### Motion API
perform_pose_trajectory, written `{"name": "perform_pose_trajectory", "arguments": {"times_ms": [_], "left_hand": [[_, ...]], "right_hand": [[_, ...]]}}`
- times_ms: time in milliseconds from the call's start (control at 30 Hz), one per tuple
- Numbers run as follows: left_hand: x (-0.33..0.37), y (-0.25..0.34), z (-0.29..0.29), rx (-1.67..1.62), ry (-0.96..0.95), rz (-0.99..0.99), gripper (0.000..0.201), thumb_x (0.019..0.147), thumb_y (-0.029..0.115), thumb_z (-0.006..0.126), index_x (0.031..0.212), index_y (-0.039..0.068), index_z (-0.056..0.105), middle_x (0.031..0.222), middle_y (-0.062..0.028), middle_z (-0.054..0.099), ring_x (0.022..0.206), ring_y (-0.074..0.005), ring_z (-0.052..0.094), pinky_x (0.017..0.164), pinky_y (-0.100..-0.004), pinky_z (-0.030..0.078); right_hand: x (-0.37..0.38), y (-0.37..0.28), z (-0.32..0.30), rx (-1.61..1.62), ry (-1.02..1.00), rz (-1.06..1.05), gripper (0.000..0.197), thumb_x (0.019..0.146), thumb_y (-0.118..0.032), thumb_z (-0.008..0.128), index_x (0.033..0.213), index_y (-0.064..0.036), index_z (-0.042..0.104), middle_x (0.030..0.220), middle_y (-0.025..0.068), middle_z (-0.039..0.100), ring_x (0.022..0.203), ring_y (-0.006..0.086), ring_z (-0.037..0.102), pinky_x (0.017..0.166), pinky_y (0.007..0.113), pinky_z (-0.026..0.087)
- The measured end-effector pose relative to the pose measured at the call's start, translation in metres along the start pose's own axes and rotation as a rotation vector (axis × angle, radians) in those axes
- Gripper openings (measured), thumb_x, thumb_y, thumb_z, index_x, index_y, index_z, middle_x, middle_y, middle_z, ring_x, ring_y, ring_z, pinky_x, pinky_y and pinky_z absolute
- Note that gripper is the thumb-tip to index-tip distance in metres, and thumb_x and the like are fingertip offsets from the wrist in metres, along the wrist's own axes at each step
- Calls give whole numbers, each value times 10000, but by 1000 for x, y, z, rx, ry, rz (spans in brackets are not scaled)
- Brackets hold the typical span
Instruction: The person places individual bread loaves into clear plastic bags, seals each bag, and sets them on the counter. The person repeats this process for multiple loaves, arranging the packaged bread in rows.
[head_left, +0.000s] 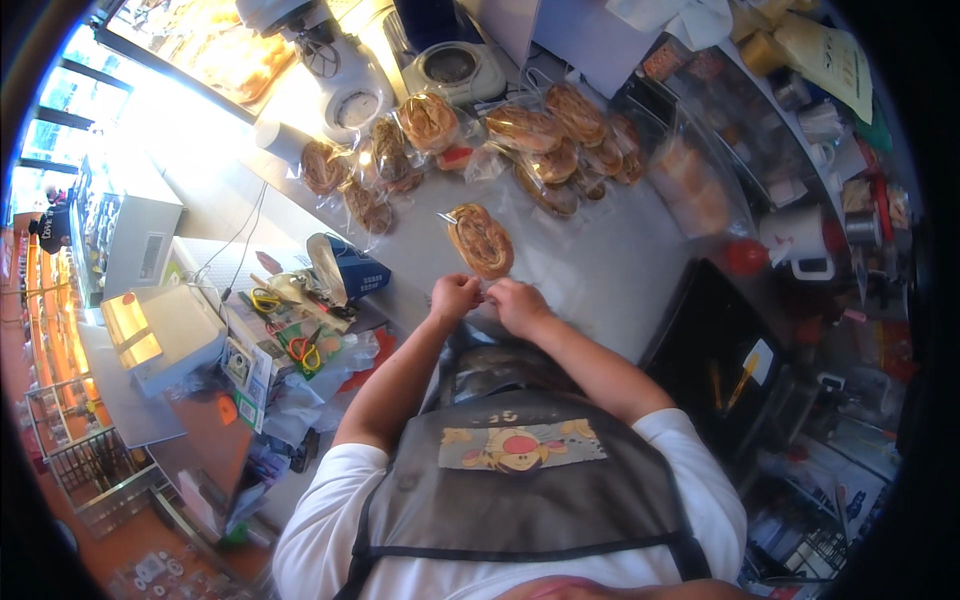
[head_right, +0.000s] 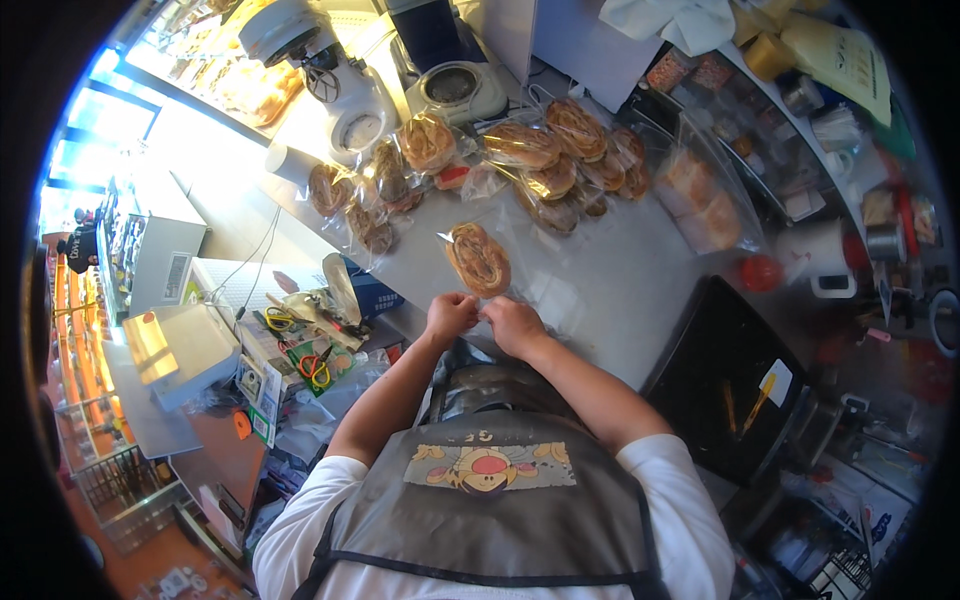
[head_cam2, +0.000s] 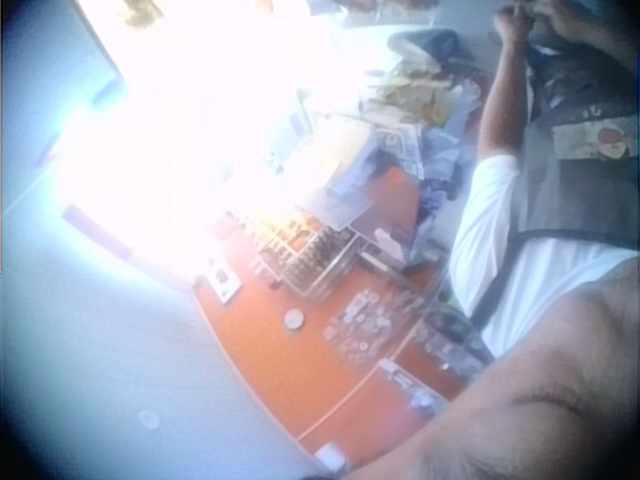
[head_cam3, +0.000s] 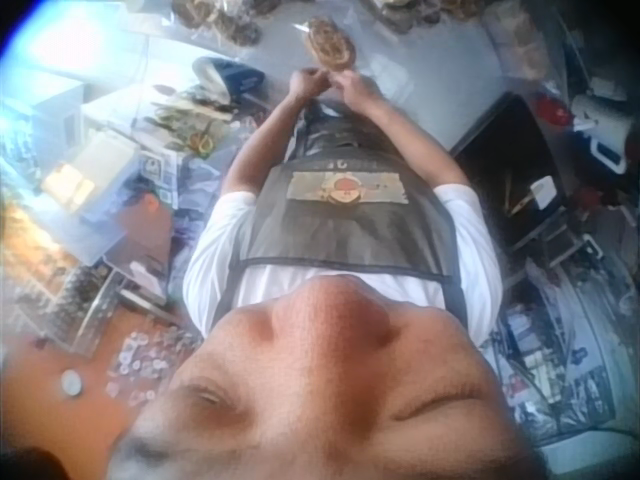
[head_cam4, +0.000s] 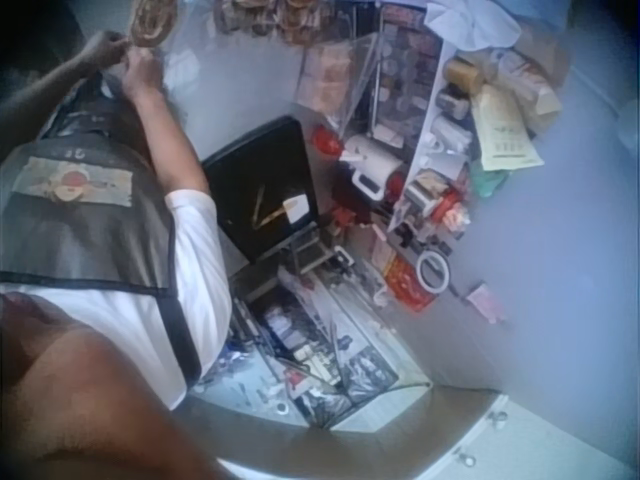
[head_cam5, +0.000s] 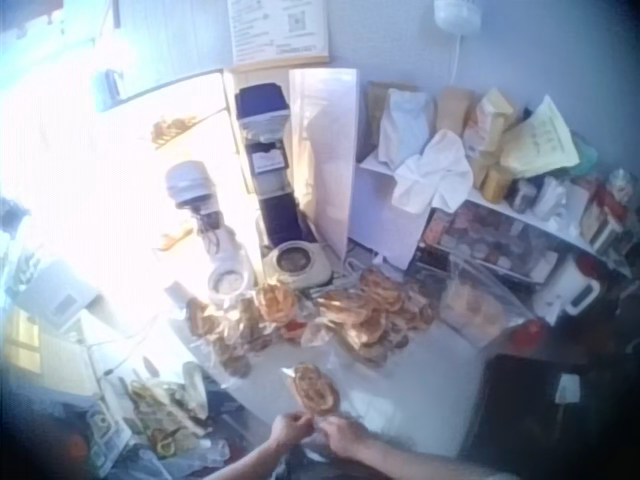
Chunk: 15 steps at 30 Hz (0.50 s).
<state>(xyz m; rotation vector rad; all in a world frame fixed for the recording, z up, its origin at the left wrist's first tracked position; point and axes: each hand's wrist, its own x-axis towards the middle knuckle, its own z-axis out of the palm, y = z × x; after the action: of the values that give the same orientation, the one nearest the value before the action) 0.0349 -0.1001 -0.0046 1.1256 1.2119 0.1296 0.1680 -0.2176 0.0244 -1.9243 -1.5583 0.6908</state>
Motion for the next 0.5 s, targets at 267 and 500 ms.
{"name": "perform_pose_trajectory", "arguments": {"times_ms": [267, 500], "left_hand": [[-1, -2, 4, -345, -114, -114, 107, 946, 88, 523, 994, -5, 545, 865, -119, 629, 732, -220, 675, 629, -328, 584], [1, -1, -3, -473, -189, -96, 104, 950, 63, 505, 1003, -20, 537, 844, -108, 611, 747, -278, 674, 670, -364, 594]], "right_hand": [[11, -5, 0, -110, -24, -73, 72, 871, -167, 582, 869, -102, 613, 919, 134, 640, 816, 362, 673, 705, 480, 546], [19, -14, -14, -188, -54, -94, 87, 825, -180, 658, 870, -112, 628, 882, 98, 624, 799, 338, 659, 675, 460, 533]]}}
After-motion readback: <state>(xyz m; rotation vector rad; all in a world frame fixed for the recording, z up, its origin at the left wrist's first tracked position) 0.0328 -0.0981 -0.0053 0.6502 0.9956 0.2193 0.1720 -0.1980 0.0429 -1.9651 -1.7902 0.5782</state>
